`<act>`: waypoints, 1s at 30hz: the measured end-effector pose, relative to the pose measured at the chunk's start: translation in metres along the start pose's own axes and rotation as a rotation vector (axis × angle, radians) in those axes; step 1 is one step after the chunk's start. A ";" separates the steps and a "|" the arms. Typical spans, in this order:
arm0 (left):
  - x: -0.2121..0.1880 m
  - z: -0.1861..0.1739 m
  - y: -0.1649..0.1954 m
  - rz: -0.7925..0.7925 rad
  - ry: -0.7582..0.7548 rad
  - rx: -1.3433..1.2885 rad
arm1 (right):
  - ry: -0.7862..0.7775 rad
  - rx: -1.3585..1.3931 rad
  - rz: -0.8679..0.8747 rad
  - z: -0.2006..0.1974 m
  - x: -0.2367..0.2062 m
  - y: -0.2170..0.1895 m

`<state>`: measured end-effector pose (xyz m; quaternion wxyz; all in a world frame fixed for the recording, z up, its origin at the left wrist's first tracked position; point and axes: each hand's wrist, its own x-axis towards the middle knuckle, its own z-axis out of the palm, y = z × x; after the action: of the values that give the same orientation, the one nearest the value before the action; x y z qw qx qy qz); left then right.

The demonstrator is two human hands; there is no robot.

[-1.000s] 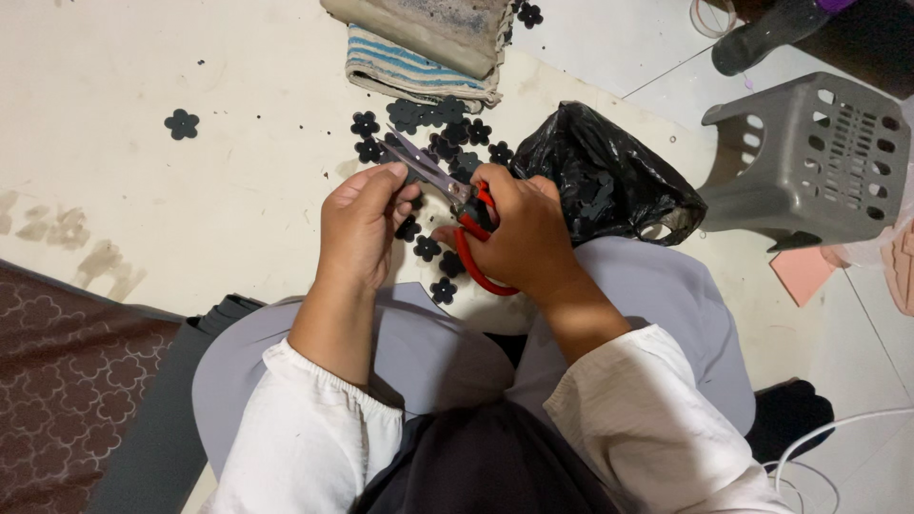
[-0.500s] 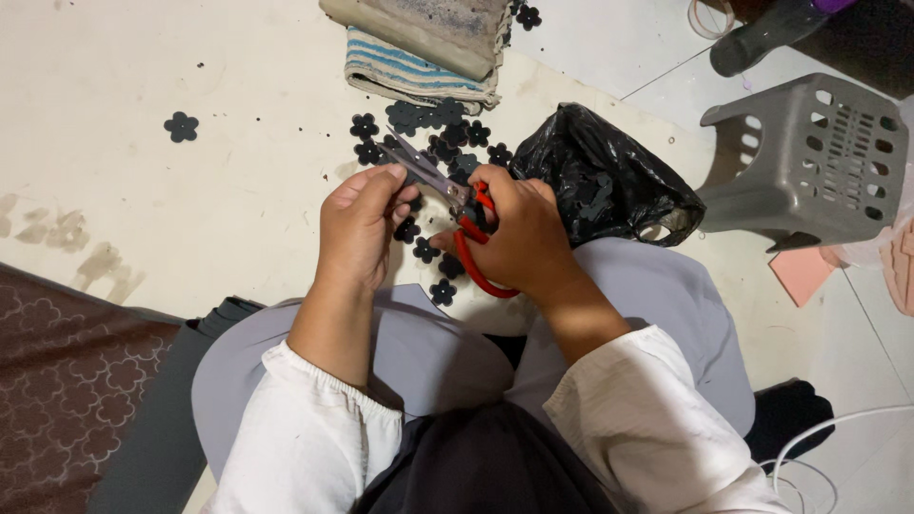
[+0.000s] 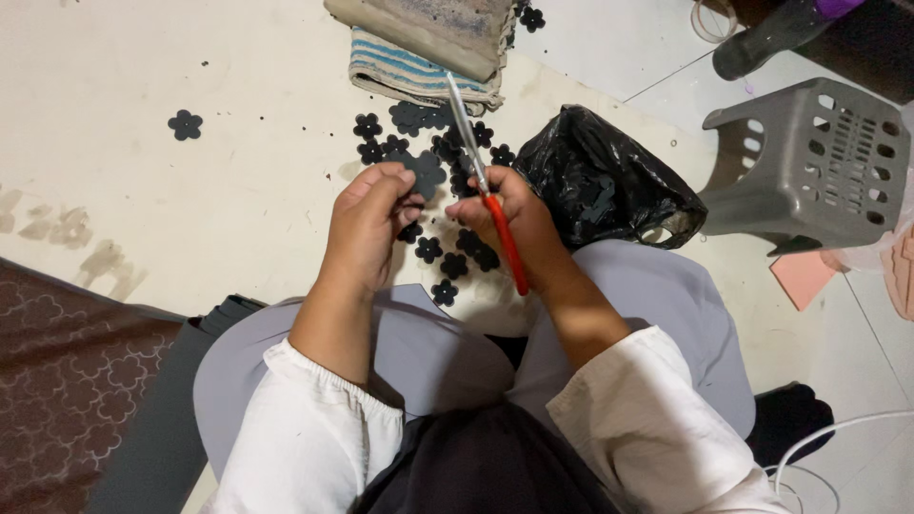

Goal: The person sits on the floor and uses red-handled scissors to trim small black flower-shaped fabric pieces. They pick up each piece, trim the edges, and place the finished pieces into a black plastic bag. The process is repeated continuously throughout the clip.

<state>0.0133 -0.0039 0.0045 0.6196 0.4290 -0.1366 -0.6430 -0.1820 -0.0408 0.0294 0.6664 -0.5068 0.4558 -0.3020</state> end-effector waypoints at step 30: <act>-0.010 0.015 -0.006 0.063 -0.155 0.120 | 0.072 0.160 -0.146 -0.006 0.003 0.008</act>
<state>-0.0036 0.0010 0.0129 0.6003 0.4098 -0.2356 -0.6452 -0.1867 -0.0428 0.0204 0.6642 -0.4725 0.4160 -0.4032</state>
